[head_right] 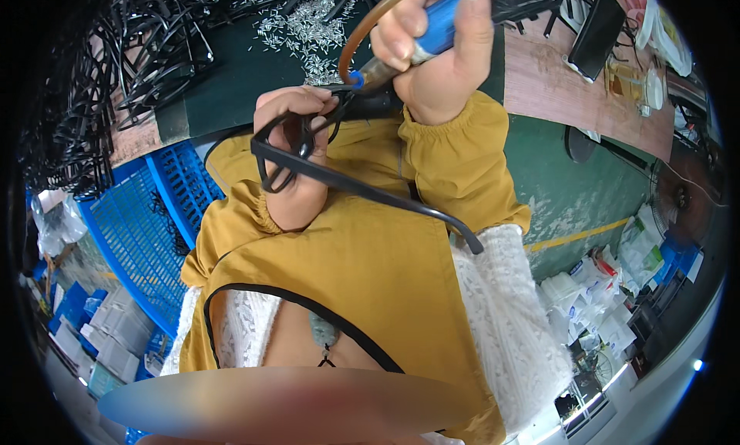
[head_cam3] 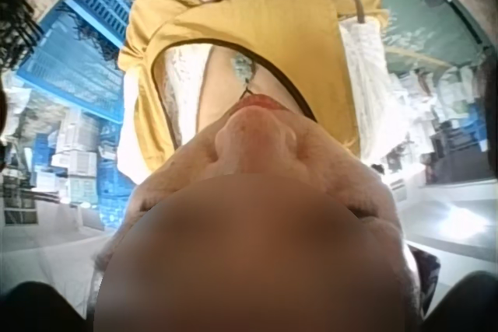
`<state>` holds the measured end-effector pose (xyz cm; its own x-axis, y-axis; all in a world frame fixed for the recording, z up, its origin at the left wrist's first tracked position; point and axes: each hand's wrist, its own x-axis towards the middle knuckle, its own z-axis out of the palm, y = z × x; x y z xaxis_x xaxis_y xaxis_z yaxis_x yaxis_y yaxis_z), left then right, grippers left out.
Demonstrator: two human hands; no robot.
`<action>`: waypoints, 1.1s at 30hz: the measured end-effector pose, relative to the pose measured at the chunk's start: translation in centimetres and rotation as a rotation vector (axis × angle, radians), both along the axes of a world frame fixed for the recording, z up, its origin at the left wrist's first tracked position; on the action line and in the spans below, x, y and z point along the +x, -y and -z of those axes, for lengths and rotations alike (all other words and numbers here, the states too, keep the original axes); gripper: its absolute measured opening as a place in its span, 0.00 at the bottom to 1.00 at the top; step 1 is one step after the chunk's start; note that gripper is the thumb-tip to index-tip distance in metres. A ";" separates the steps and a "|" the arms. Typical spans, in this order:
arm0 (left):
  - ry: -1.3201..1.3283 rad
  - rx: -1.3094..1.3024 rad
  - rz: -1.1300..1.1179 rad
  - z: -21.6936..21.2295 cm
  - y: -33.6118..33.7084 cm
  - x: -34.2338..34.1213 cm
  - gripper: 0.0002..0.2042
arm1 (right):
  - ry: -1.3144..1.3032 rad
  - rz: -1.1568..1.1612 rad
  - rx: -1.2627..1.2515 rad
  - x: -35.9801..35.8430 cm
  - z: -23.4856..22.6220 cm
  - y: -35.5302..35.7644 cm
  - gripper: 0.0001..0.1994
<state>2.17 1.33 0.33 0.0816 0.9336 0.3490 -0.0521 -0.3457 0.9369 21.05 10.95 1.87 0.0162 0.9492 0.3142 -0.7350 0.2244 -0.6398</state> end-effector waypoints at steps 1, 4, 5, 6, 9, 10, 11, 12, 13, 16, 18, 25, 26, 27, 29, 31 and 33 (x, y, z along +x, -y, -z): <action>-0.026 0.025 0.004 0.3 0.2 -0.1 0.13 | -0.006 -0.053 0.034 -0.1 0.2 0.0 0.21; -0.035 -0.056 0.013 0.6 0.8 -0.8 0.13 | 0.086 -0.050 0.024 0.1 0.6 0.3 0.21; -0.064 -0.096 0.036 0.6 1.1 -1.1 0.14 | 0.088 -0.042 0.018 0.2 0.7 0.2 0.21; -0.059 -0.118 0.068 0.5 1.2 -1.2 0.15 | 0.082 -0.036 0.018 0.3 0.7 0.2 0.21; -0.181 -0.116 0.196 0.0 1.8 -2.1 0.19 | 0.082 -0.026 0.019 0.8 0.6 0.2 0.22; -0.255 -0.045 0.202 -0.1 1.9 -2.2 0.22 | 0.091 -0.026 0.022 0.9 0.6 0.2 0.22; -0.279 -0.040 0.236 -0.3 1.9 -2.4 0.23 | 0.100 -0.026 0.025 0.9 0.5 0.4 0.22; -0.300 -0.024 0.255 -0.4 1.9 -2.5 0.24 | 0.119 -0.020 0.010 0.9 0.4 0.5 0.22; -0.336 -0.024 0.276 -0.5 2.0 -2.6 0.25 | 0.139 -0.015 -0.004 0.8 0.3 0.6 0.22; -0.424 -0.019 0.296 -0.4 1.9 -2.7 0.26 | 0.055 -0.029 -0.017 0.3 0.3 0.8 0.22; -0.434 0.029 0.292 0.0 1.8 -2.7 0.27 | 0.022 -0.059 -0.001 -0.1 0.4 0.7 0.22; -0.246 0.090 0.274 2.4 1.6 -3.0 0.25 | 0.076 -0.102 -0.107 -0.7 1.5 0.7 0.17; -0.262 0.097 0.270 2.7 1.5 -3.0 0.24 | 0.102 -0.098 -0.137 -0.7 1.6 0.6 0.18; -0.242 0.119 0.257 2.9 1.5 -2.9 0.24 | 0.047 -0.133 -0.146 -0.7 1.7 0.3 0.18; -0.228 0.142 0.247 3.1 1.4 -2.9 0.23 | -0.044 -0.180 -0.137 -0.9 1.5 -0.3 0.19; -0.237 0.134 0.257 3.0 1.3 -3.0 0.23 | -0.118 -0.202 -0.115 -0.9 0.8 -0.3 0.19; -0.270 0.151 0.257 2.6 1.3 -3.1 0.23 | -0.122 -0.156 -0.096 -0.5 -0.1 0.5 0.20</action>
